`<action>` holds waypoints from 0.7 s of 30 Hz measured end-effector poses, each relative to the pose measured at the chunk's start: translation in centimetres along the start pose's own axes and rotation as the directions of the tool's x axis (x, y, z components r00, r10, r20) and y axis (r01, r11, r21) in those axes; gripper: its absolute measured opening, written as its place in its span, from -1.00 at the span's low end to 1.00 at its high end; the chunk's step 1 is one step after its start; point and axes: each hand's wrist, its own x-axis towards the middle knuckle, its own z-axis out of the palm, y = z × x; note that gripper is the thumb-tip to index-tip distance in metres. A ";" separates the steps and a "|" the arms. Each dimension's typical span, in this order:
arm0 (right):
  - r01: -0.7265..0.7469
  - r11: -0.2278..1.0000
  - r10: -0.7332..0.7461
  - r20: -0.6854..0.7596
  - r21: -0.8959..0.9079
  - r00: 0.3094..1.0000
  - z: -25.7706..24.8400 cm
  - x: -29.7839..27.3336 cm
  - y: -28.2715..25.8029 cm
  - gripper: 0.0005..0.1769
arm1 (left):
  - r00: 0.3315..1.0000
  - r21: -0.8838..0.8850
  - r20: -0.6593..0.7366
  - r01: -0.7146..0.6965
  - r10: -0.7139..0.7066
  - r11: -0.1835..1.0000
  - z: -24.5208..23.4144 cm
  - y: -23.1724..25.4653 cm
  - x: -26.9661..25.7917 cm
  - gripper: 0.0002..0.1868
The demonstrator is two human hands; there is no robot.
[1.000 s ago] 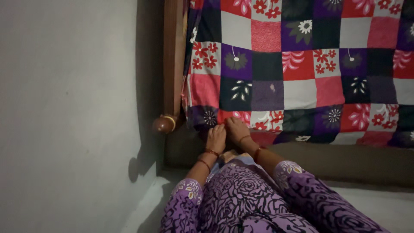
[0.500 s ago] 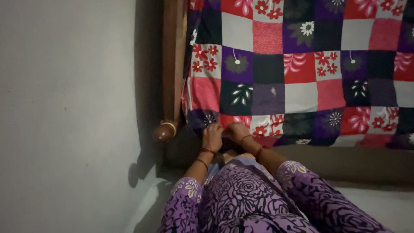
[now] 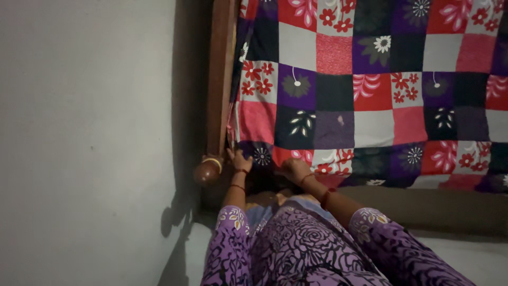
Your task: The person folds a colorful patchwork bedspread on a wooden bed frame. They repeatedly lift, align, and fold sections of the fabric by hand, working along the edges and corners to create a compact stack.
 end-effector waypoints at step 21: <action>0.153 0.988 -0.153 -0.040 0.006 0.987 -0.2 0.2 0.8 -0.55 | 0.911 -0.226 -0.407 -0.032 -0.065 0.974 -0.3 0.2 -6.4 -0.37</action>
